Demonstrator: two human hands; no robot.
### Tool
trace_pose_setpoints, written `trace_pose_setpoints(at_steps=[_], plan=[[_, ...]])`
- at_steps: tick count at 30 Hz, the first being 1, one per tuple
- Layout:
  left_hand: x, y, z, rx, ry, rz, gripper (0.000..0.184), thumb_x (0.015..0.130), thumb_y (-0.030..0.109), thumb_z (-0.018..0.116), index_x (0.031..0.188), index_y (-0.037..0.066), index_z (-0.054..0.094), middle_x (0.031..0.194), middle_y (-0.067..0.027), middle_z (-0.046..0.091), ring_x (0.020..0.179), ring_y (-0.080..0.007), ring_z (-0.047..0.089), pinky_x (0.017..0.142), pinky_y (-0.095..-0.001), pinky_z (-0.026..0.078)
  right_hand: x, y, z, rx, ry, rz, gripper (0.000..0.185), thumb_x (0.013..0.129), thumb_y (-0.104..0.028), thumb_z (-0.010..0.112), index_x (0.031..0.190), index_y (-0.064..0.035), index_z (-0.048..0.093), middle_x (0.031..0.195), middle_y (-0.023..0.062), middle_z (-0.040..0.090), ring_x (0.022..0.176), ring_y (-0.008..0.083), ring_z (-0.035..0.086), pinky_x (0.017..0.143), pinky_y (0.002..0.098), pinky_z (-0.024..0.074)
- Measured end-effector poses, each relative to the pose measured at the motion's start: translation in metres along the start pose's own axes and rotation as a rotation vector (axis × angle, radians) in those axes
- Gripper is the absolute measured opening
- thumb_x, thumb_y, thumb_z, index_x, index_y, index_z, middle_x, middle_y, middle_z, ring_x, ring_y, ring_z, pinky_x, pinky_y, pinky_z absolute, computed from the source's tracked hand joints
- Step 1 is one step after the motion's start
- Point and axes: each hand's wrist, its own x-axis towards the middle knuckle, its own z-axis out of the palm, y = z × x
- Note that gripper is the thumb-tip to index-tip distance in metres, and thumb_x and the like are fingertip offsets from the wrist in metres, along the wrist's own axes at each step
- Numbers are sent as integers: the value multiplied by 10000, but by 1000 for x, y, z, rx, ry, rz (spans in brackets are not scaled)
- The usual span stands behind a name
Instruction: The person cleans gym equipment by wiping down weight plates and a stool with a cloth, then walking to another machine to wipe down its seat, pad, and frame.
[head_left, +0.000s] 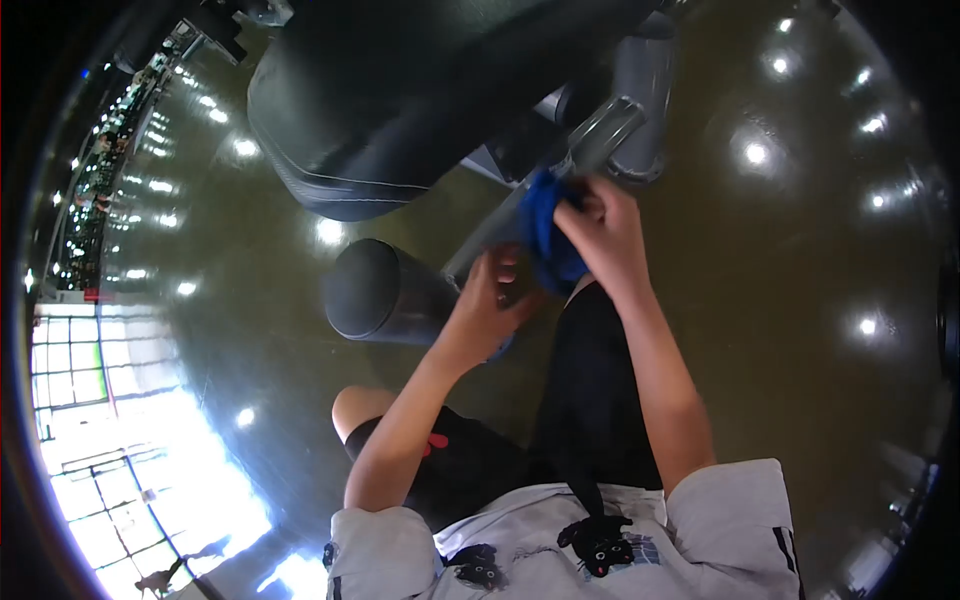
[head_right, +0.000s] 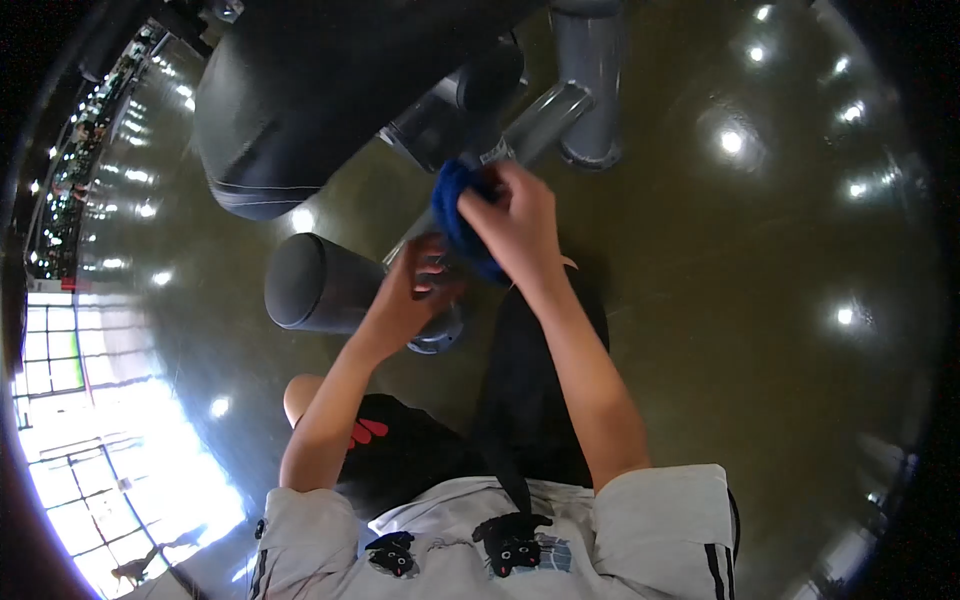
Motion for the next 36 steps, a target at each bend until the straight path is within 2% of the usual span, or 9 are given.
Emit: trace_pose_setpoints(at_steps=[3,6,12,15,22,30,34,35,36], plan=[[6,2,2,272,72,312,452,804,227,704,1145,-7,520,948,-140,628,878,-356,622,788,-419,491,-14,-26,4,157,-8,-115,206,756,-105,679,889,42,623,773,80,621,695,87,574,609,255,473],[24,13,-36,368,-271,301,462,823,208,669,1193,1,485,871,-203,627,842,-418,606,764,-437,492,-11,-37,-5,192,192,-160,213,772,-7,632,982,19,606,948,71,580,915,108,565,695,239,489],[47,39,-80,176,-253,256,208,884,135,580,986,-8,467,815,-280,586,794,-457,582,655,-475,447,-2,-52,-22,-207,403,-244,234,727,7,641,958,-29,622,899,86,552,937,202,585,733,331,513],[42,33,-78,291,-326,395,220,870,163,596,983,11,484,784,-261,591,802,-461,566,658,-505,430,-2,-74,-37,-846,44,-314,207,707,-61,675,909,-81,633,898,106,618,923,302,608,704,409,510],[49,44,-80,317,-456,262,223,888,196,590,955,8,492,776,-262,582,785,-452,569,641,-496,428,30,-58,-64,-1262,-427,-104,168,722,-162,682,870,-93,641,893,64,658,823,297,639,679,404,510],[46,60,-81,484,-315,55,274,910,300,580,978,48,496,765,-163,584,738,-383,597,605,-412,470,113,24,-60,-828,-913,-260,234,699,-180,754,827,-43,613,826,89,604,815,270,608,698,374,478],[49,61,-72,567,-89,-82,296,890,304,611,1059,63,641,884,-157,663,823,-333,649,689,-355,511,139,47,-31,-554,-1388,-417,285,768,-251,714,880,-6,620,835,125,600,788,299,605,709,386,471],[47,74,-71,594,-37,-292,320,875,306,630,1052,42,668,904,-180,671,818,-323,666,722,-350,519,136,52,-23,-521,-1531,-439,302,794,-280,687,894,-3,624,841,121,600,794,303,602,713,392,470],[47,67,-67,546,82,-192,298,855,276,651,1005,19,666,811,-185,663,748,-330,662,682,-359,517,137,56,-17,-494,-1685,-462,324,820,-309,661,907,1,628,848,117,600,800,306,600,717,399,468]])
